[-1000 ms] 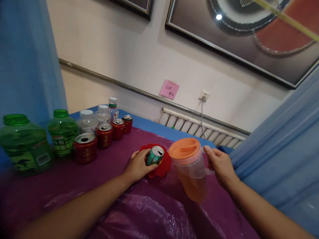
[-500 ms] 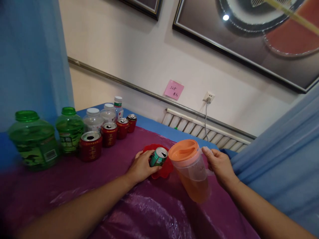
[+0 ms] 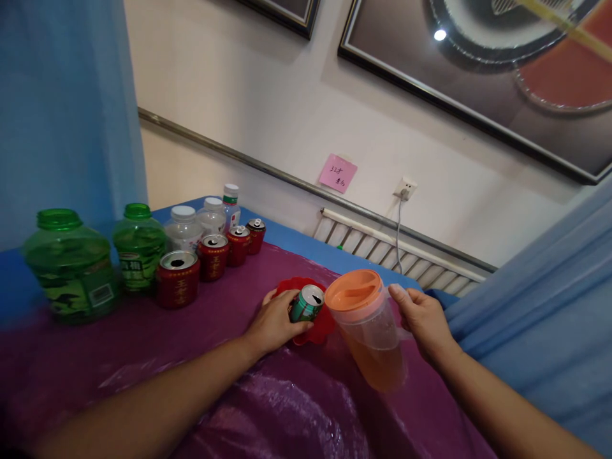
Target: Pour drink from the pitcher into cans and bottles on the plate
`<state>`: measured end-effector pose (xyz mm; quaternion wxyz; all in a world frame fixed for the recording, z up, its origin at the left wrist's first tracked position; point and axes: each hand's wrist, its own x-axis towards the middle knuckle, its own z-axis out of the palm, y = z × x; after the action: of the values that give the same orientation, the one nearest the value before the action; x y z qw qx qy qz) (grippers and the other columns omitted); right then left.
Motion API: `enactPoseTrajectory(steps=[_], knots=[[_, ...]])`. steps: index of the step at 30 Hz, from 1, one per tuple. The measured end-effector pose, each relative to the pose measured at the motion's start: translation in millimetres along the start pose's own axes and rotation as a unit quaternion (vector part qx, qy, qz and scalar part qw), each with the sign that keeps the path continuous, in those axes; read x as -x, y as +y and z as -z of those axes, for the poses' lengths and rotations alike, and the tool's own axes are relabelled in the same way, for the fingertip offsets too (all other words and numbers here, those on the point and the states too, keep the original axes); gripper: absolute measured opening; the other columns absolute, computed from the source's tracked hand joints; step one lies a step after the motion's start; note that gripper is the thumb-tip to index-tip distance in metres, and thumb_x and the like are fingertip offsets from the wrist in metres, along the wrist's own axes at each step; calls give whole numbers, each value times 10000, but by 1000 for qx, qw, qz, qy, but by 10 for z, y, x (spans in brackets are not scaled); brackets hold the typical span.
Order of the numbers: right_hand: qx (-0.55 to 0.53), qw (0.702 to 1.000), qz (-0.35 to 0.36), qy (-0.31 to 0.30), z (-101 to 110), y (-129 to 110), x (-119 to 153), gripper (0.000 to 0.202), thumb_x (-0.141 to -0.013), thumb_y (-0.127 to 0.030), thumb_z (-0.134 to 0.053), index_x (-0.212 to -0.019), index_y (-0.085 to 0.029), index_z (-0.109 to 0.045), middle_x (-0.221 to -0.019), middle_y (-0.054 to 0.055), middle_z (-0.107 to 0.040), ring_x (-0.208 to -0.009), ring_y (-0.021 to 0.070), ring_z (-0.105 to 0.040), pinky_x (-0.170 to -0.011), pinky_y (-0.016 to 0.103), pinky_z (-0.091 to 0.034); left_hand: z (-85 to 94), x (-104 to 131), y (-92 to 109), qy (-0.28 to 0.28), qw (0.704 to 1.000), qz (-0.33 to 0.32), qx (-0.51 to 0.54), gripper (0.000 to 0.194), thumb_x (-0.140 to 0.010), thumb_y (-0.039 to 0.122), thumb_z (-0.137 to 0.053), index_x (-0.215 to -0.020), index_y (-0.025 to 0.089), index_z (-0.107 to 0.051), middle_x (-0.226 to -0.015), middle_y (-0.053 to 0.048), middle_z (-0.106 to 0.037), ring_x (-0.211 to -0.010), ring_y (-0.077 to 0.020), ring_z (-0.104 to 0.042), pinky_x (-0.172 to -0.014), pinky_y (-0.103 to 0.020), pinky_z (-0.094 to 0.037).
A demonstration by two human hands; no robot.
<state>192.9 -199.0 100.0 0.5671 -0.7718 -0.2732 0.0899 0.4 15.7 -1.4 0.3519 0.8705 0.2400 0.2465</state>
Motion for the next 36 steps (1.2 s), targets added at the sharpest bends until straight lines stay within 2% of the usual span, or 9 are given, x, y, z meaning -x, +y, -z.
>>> enactPoseTrajectory(steps=[11,21,36], knots=[[35,999,3,-2,-26,-25,16,603,-681,-744,-725,-545,-213,-475,-443,-60,-397,-448,90,-317,-443,239,-258,-1,4,-10,-5,1000,-5,-3,585,-661,410,-839,-1178,264,-608,-1237,-40,-714,-1234,-298,-612,-1203,-493,-188],[42,999,15,-1,-30,-45,46,582,-742,-700,-688,-521,-234,-417,-457,-61,-359,-438,95,-311,-429,250,-267,-3,8,-14,-1,1000,-7,1,562,-667,401,-837,-1158,255,-606,-1284,-45,-694,-1246,-280,-605,-1205,-494,-191],[49,999,11,5,-19,-55,65,612,-706,-735,-704,-510,-225,-428,-443,-56,-387,-446,94,-329,-444,242,-276,0,9,-11,-2,1000,-8,-2,569,-666,393,-822,-1177,270,-605,-1276,-35,-696,-1246,-291,-603,-1204,-491,-193]])
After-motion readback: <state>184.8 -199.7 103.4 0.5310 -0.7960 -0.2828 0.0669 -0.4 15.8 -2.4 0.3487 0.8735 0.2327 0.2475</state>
